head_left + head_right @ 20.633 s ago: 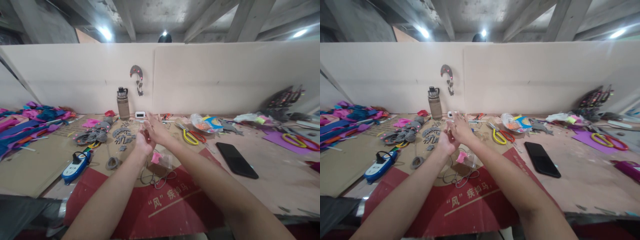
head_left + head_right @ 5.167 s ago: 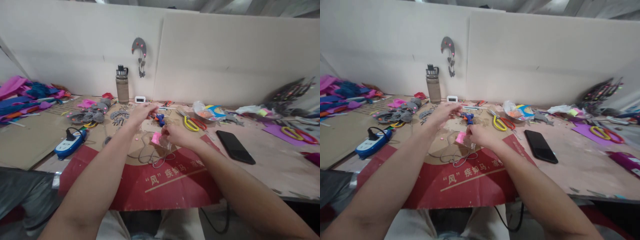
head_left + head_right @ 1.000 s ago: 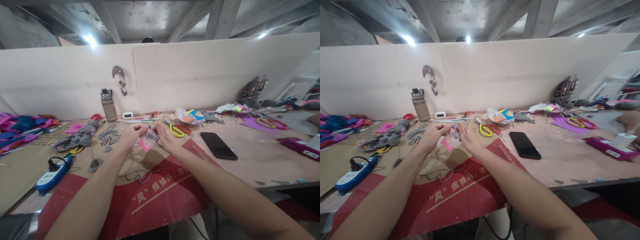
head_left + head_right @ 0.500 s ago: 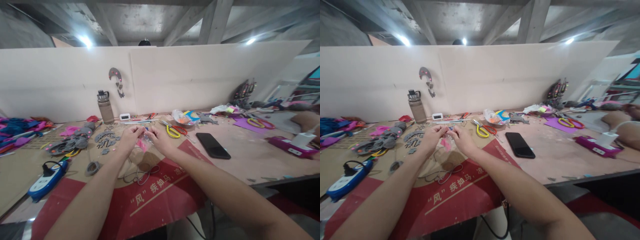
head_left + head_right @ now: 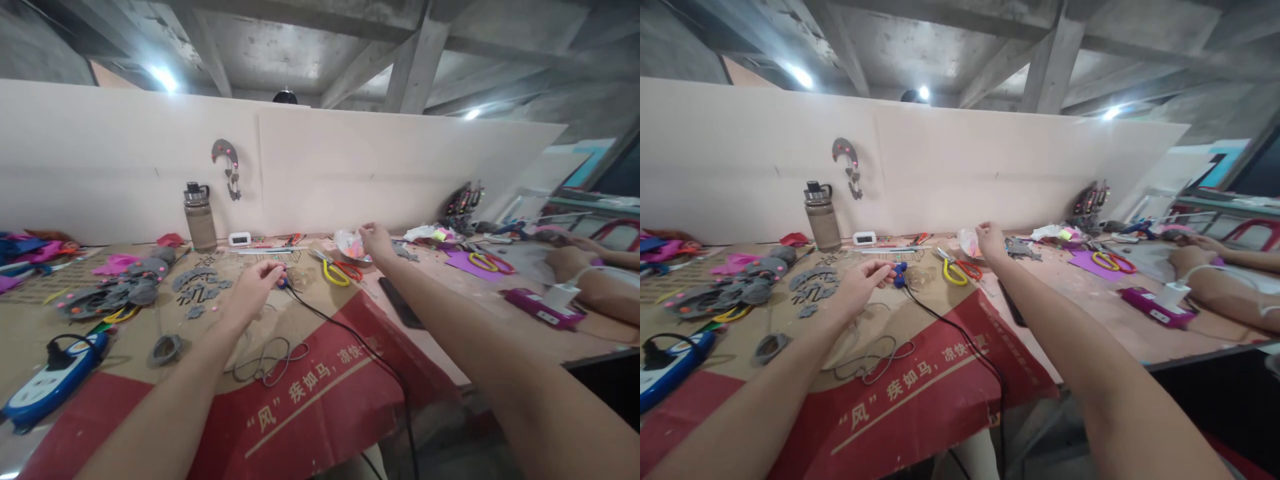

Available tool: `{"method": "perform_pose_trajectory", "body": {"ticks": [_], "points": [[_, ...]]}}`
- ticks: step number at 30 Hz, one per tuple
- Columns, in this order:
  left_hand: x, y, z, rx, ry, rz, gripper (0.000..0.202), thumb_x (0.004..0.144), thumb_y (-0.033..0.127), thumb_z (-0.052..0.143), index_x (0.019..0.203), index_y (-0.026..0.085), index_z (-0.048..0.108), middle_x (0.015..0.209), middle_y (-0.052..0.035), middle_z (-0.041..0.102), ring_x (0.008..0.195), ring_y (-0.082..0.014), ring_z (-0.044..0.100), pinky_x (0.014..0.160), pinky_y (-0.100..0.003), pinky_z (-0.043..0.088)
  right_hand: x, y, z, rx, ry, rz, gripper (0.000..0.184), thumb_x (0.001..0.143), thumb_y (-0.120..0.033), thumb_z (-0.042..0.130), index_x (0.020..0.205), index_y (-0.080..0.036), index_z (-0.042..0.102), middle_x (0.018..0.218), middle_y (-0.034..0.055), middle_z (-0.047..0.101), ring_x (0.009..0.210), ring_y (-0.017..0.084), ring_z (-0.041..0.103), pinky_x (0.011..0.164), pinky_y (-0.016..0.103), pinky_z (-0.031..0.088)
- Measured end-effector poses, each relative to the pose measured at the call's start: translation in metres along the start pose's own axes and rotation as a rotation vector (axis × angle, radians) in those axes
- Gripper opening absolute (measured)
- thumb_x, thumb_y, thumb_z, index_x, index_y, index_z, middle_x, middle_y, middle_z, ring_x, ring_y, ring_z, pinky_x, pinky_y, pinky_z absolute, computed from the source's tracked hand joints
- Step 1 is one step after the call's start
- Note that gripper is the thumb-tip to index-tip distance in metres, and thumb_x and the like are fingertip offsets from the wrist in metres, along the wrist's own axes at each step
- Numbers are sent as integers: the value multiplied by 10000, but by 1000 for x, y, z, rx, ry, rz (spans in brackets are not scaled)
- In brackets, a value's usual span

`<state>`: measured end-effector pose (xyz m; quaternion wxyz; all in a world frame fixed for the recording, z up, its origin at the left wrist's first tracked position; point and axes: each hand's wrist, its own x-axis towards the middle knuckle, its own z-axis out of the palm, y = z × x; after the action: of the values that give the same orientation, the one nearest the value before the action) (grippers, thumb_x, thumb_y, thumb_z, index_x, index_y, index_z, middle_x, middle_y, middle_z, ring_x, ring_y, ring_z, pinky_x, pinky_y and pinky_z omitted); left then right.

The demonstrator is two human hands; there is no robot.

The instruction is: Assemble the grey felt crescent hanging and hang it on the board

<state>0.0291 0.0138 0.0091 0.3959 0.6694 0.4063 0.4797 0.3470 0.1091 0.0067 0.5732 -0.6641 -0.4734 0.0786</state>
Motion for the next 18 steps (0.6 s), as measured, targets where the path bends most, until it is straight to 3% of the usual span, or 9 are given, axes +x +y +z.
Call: {"method": "perform_pose_trajectory", "body": {"ticks": [4,8,15,18], "points": [[-3,4,3,21,-36,-31,335,793,459,582,875,144,662,806,-51,690,707,-149,612,662,-265,462,27,33,-14,-94,69,75,235,807,-312,490,881,-133,623,694,30,600,612,145,532,656,290,442],[-7,6,5,94,-92,-43,307,806,435,571,830,143,663,786,-51,687,697,-143,596,653,-260,455,36,50,-12,-155,84,110,273,839,-314,450,869,-122,642,696,53,621,603,150,547,650,282,442],[-6,3,5,193,-119,-32,283,828,411,533,814,158,660,759,-32,671,690,-142,588,652,-259,449,43,53,5,-285,-40,74,347,916,-303,353,967,-116,641,703,87,659,563,137,572,562,230,424],[-7,4,8,223,-148,-42,271,829,400,527,818,161,655,753,-24,669,691,-143,597,662,-259,452,45,52,6,-386,-128,10,357,919,-284,355,915,-112,669,759,118,685,642,160,615,609,240,433]]}}
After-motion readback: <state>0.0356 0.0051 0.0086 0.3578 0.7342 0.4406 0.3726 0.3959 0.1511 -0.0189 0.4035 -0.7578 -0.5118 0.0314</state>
